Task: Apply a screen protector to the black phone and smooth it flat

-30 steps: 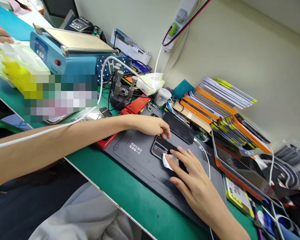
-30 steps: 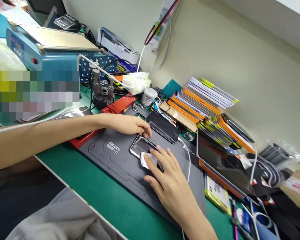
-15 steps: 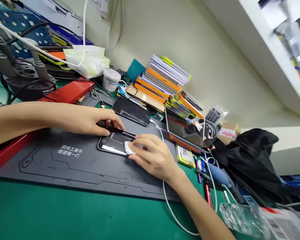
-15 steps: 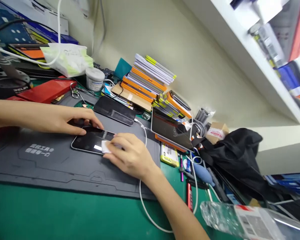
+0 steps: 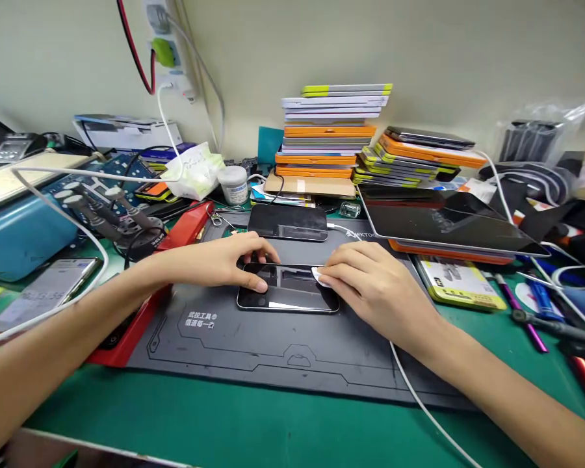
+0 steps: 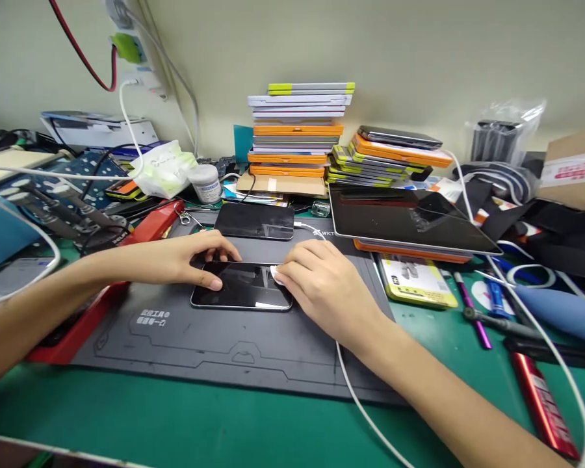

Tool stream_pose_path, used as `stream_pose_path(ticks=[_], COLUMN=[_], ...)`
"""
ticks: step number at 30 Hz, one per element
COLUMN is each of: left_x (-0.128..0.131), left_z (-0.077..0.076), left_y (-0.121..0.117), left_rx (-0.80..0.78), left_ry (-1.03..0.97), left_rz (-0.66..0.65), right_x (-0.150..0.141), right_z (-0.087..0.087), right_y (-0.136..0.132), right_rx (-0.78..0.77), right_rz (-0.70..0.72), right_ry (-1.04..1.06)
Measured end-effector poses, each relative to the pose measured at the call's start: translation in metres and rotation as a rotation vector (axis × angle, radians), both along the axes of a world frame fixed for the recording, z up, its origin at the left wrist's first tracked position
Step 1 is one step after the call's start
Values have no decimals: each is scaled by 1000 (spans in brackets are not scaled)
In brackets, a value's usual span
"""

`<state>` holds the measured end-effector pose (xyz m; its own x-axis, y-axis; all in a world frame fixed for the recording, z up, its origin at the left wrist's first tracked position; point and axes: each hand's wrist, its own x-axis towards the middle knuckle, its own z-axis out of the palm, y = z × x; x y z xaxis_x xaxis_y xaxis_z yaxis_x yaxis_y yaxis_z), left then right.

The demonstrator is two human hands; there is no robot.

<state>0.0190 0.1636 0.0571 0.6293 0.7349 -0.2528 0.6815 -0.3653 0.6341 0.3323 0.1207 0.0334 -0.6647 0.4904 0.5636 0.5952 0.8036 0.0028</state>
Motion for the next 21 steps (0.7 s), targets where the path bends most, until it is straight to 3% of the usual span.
stream_pose_path(ticks=[4,12,17,21], left_x=[-1,-12,-10,-11], left_z=[7,-6,-2,2], left_y=[6,8,8,7], left_rx=[-46,15,-50,-47], left_ry=[47,-142,-284,-330], left_rz=[-31,-7,127,137], right_x=[3,4,-4,-2], right_z=[-4,4,10,1], right_y=[3,3,0,8], right_rx=[-6,72,123,62], right_rz=[-55,21,56,122], right_ry=[-13,-129,-113,-73])
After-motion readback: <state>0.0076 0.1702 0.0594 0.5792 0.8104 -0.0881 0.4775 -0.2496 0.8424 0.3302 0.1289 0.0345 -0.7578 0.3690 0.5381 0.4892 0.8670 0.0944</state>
